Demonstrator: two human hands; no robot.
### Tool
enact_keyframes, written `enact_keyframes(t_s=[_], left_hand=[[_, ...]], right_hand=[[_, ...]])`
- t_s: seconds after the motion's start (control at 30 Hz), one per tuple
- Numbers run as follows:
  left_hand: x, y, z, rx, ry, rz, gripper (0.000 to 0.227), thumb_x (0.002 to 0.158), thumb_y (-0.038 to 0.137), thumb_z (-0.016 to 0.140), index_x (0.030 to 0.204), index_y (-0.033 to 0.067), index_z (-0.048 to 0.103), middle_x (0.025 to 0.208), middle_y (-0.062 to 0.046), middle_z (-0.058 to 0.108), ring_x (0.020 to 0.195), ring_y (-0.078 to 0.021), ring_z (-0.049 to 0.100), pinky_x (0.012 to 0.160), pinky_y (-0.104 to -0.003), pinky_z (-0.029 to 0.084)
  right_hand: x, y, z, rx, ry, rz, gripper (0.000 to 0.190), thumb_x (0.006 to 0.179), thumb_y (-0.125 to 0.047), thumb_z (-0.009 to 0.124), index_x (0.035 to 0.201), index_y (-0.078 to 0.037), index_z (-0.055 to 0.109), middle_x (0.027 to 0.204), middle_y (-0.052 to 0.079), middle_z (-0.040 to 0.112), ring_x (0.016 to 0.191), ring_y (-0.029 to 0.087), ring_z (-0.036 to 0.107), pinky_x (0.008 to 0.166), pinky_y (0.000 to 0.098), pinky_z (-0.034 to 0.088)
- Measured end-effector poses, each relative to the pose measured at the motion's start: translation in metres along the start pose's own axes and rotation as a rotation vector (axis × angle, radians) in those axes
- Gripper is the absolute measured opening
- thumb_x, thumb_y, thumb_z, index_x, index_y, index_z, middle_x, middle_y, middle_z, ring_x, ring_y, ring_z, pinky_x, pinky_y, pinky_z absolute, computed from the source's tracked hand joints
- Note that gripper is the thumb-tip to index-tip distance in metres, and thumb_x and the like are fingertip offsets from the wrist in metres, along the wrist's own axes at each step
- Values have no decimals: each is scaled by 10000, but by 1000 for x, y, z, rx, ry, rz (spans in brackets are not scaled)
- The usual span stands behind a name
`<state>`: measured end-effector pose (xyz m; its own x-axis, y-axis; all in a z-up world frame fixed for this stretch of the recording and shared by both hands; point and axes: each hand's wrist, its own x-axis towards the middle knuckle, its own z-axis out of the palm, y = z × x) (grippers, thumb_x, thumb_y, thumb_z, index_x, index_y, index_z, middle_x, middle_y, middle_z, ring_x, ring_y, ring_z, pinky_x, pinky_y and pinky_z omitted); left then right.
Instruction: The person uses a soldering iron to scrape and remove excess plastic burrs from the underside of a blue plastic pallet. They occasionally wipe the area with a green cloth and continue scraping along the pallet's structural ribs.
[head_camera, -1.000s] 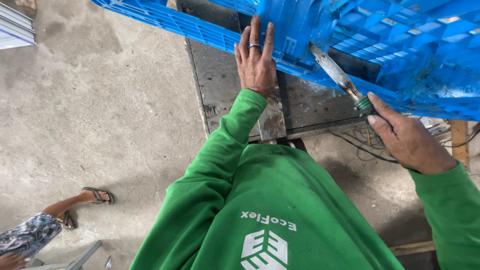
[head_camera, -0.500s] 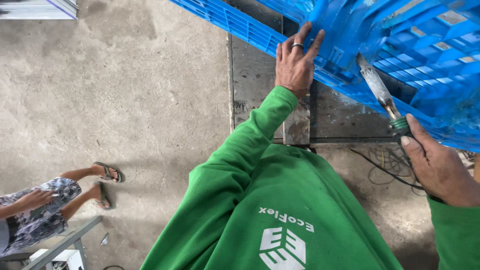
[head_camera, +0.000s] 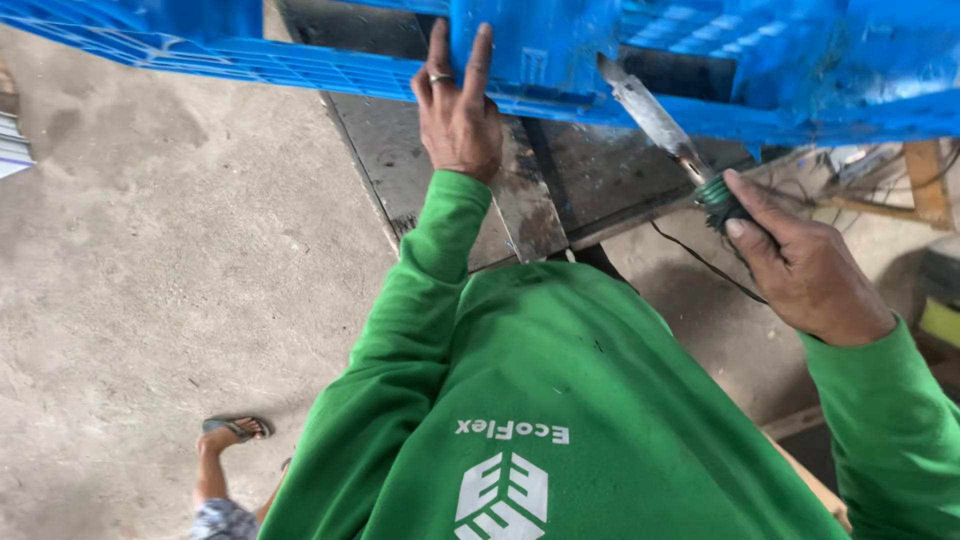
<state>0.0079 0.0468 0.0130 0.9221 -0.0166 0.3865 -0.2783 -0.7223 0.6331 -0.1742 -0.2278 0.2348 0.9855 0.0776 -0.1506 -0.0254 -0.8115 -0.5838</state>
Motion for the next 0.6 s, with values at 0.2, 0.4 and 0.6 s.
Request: enact_keyframes(t_s=[0.2, 0.4, 0.6], left_hand=[[3, -1, -5, 19, 13, 47, 855, 839, -72, 647, 1566, 346, 478, 1668, -113, 326, 1311, -365, 479, 1138, -468, 484], [3, -5, -4, 8, -10, 38, 865, 837, -46, 681, 1572, 353, 462, 1664, -109, 333, 1303, -369, 473, 1142, -462, 478], [2, -8, -3, 29, -6, 58, 897, 836, -54, 688, 1589, 362, 433, 1675, -116, 311, 1334, -365, 459, 1154, -478, 468]], right_hand=[[-6, -21, 13, 21, -29, 90, 487, 1045, -182, 595, 1517, -83, 525, 1405, 226, 633, 1319, 332, 611, 1047, 373, 501], [-8, -13, 18, 61, -17, 101, 491, 1050, -188, 577, 1526, -91, 504, 1393, 211, 641, 1311, 347, 621, 1032, 393, 518], [12, -1, 9, -21, -110, 2, 539, 1065, -248, 545, 1574, -92, 457, 1357, 266, 638, 1178, 358, 664, 973, 399, 550]])
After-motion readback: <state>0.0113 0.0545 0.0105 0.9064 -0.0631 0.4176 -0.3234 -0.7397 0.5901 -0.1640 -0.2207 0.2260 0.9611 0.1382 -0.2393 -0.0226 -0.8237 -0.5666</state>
